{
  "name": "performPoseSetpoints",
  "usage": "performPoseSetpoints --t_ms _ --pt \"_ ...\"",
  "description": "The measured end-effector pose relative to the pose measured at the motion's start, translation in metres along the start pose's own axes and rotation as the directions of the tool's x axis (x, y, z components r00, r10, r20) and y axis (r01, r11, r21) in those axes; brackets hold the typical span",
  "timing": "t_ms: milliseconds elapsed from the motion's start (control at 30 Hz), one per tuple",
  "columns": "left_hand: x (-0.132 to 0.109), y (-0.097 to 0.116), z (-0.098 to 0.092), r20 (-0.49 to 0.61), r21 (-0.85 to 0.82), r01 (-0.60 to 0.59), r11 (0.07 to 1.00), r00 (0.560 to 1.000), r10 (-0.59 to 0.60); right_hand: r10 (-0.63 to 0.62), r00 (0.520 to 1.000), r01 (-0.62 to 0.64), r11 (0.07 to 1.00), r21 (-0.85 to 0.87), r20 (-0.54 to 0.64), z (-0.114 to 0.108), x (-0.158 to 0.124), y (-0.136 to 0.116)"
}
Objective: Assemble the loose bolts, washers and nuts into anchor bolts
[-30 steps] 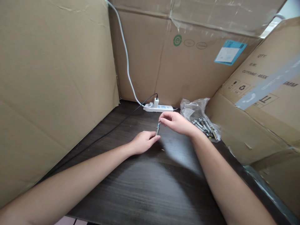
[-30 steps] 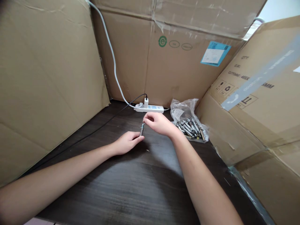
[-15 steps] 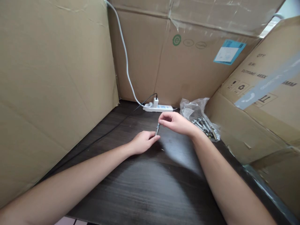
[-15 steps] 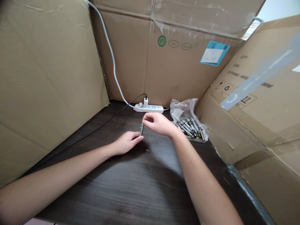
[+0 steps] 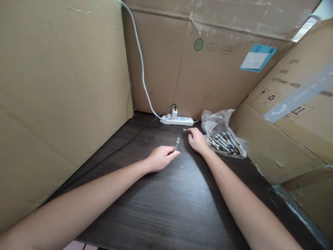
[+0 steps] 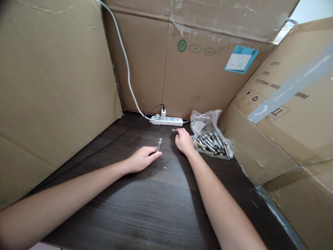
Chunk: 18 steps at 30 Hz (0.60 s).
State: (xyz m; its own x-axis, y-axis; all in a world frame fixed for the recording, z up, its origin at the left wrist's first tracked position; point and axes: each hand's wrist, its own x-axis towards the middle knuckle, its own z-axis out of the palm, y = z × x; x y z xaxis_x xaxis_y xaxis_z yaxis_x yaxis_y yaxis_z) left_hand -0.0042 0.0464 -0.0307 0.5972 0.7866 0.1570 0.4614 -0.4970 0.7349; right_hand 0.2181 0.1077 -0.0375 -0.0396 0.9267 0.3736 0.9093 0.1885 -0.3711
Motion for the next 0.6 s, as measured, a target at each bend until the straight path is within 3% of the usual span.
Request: performPoseSetpoints --t_ms 200,433,600 --pt "-0.001 0.002 -0.001 -0.007 0.035 0.007 0.999 1.000 -0.007 0.149 0.989 -0.145 0.983 -0.116 0.020 0.012 0.012 -0.006" --pt "-0.002 0.000 -0.001 -0.011 0.032 0.017 0.999 1.000 -0.017 0.154 0.988 -0.154 0.982 -0.112 -0.007 0.013 0.018 -0.015" --pt "-0.003 0.001 -0.003 -0.007 0.024 0.018 1.000 1.000 -0.018 0.159 0.987 -0.145 0.927 0.345 -0.014 0.001 0.007 -0.027"
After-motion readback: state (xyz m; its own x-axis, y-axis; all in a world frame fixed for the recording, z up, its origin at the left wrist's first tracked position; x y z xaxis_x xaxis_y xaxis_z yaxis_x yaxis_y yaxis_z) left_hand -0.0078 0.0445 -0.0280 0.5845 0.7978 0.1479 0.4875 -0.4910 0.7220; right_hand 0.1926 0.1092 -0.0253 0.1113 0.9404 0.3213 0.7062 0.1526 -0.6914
